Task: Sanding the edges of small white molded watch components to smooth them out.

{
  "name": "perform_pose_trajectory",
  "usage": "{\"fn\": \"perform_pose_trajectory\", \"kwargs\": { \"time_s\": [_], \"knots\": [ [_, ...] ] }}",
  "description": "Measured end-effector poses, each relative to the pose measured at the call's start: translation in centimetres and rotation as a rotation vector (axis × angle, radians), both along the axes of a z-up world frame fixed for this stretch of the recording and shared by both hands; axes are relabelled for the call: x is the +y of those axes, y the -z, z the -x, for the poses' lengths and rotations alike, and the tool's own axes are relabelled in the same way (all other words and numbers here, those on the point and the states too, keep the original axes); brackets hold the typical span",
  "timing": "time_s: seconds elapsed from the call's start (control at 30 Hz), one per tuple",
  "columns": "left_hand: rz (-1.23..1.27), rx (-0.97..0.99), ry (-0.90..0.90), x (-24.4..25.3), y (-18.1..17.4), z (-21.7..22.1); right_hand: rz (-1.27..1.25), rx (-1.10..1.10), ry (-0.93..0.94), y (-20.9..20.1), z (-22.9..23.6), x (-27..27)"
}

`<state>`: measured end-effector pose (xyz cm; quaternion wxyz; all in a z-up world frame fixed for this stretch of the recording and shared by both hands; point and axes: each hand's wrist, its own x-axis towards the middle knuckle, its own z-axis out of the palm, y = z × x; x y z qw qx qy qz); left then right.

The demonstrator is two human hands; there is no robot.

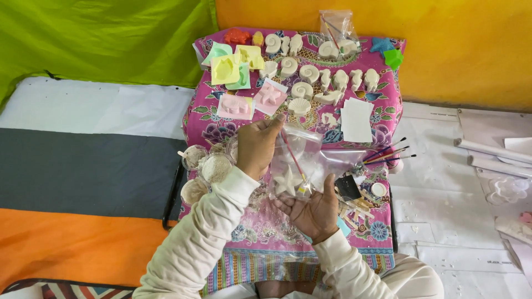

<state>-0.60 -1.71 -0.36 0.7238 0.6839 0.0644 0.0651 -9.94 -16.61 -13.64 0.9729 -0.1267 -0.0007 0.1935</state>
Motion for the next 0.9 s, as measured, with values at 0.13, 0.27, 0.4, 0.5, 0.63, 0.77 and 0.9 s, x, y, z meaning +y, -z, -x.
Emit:
{"fn": "perform_pose_trajectory", "kwargs": {
  "time_s": [0.13,0.27,0.4,0.5,0.63,0.77,0.9],
  "knots": [
    [-0.155,-0.031,0.085,-0.5,-3.0,2.3,0.246,-0.114,0.106,0.4,-1.7,-2.5],
    [-0.271,-0.147,0.118,-1.6,-4.5,4.5,0.512,-0.465,0.338,-0.5,-4.8,-5.4],
    [-0.329,-0.232,0.118,-1.0,-3.7,4.5,1.025,-0.665,0.343,-11.9,-4.5,-5.6],
    [-0.333,-0.227,0.115,-0.8,-2.8,4.3,1.538,-0.715,0.198,-16.7,-4.9,-5.9],
    [-0.256,-0.203,0.121,-1.2,-3.0,4.3,1.71,-0.646,0.108,-18.7,-5.8,-6.1],
    [-0.05,-0.016,0.217,-0.3,-1.4,3.1,1.833,-0.599,-0.011,-21.8,-5.6,-5.4],
    [0.047,0.087,0.288,0.5,-1.6,2.5,1.967,-0.618,-0.118,-24.5,-5.7,-4.7]
  ]
}}
